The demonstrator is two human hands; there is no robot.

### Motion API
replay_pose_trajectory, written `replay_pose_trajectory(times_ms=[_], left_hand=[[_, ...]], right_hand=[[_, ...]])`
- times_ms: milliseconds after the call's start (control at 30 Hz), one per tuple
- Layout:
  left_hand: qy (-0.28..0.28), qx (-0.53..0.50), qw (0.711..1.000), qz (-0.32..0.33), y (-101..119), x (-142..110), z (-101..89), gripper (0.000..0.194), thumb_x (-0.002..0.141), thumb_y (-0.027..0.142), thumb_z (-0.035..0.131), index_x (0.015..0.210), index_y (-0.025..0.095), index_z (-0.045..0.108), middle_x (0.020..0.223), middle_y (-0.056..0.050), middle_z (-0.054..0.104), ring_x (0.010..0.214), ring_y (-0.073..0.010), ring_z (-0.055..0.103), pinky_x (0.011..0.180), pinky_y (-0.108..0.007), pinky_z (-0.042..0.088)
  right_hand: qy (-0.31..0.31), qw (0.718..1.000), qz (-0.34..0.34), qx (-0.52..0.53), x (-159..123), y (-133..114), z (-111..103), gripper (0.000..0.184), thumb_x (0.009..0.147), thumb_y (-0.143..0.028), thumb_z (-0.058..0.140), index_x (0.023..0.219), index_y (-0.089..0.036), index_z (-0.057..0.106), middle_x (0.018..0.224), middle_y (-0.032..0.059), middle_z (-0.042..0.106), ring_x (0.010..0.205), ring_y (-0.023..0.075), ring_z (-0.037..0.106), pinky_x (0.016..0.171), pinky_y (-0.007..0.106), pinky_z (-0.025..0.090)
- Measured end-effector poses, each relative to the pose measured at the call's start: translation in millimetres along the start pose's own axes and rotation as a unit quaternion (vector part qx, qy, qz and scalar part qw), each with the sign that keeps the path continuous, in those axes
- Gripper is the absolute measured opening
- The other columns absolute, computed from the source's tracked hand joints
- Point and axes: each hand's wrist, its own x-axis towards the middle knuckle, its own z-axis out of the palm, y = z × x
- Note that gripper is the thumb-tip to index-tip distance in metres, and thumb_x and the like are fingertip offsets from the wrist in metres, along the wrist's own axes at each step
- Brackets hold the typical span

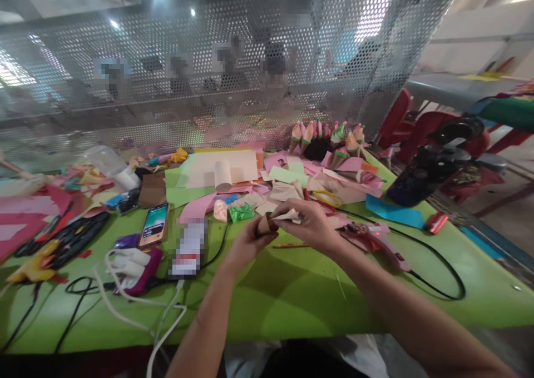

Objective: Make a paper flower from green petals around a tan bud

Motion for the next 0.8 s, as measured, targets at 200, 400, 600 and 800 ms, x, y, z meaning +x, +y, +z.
replay_pose_trajectory(times_ms=[200, 400, 600, 800], left_hand=[[-0.031, -0.045, 0.998, 0.01, -0.6, -1.1, 4.5, 0.039, 0.065, 0.035, 0.083, 0.094, 0.016, 0.066, 0.089, -0.001, 0.068, 0.086, -0.018, 0.061, 0.082, -0.029, 0.05], [-0.044, -0.034, 0.998, 0.021, 7.3, -1.8, 6.2, 0.038, 0.066, 0.037, 0.084, 0.094, 0.016, 0.067, 0.086, -0.002, 0.067, 0.092, -0.0206, 0.061, 0.088, -0.031, 0.048], [-0.048, -0.06, 0.997, 0.004, 9.9, -4.1, 8.0, 0.041, 0.063, 0.04, 0.085, 0.091, 0.016, 0.066, 0.086, -0.002, 0.066, 0.088, -0.0193, 0.059, 0.083, -0.03, 0.048], [-0.048, -0.049, 0.998, 0.0, 13.2, -6.6, 11.1, 0.038, 0.064, 0.042, 0.083, 0.08, 0.016, 0.061, 0.077, 0.001, 0.058, 0.077, -0.0148, 0.052, 0.074, -0.026, 0.045]], right_hand=[[-0.038, 0.998, -0.028, -0.052, -1.6, 0.2, 6.3, 0.018, 0.08, -0.009, 0.06, 0.084, -0.021, 0.072, 0.086, 0.0039, 0.062, 0.081, 0.0176, 0.063, 0.073, 0.028, 0.051], [-0.079, 0.993, -0.076, -0.051, -1.0, -7.6, 0.1, 0.022, 0.097, -0.026, 0.048, 0.102, -0.022, 0.069, 0.104, 0.0087, 0.059, 0.102, 0.0223, 0.06, 0.09, 0.037, 0.05], [0.031, 0.995, -0.05, -0.084, -3.9, -4.3, 7.4, 0.016, 0.094, -0.023, 0.053, 0.106, -0.023, 0.064, 0.101, 0.0073, 0.062, 0.096, 0.0223, 0.061, 0.082, 0.035, 0.05], [0.101, 0.979, -0.092, -0.148, -5.9, 3.1, 10.7, 0.006, 0.085, -0.019, 0.066, 0.083, -0.023, 0.069, 0.083, 0.0032, 0.065, 0.08, 0.0198, 0.062, 0.073, 0.034, 0.046]])
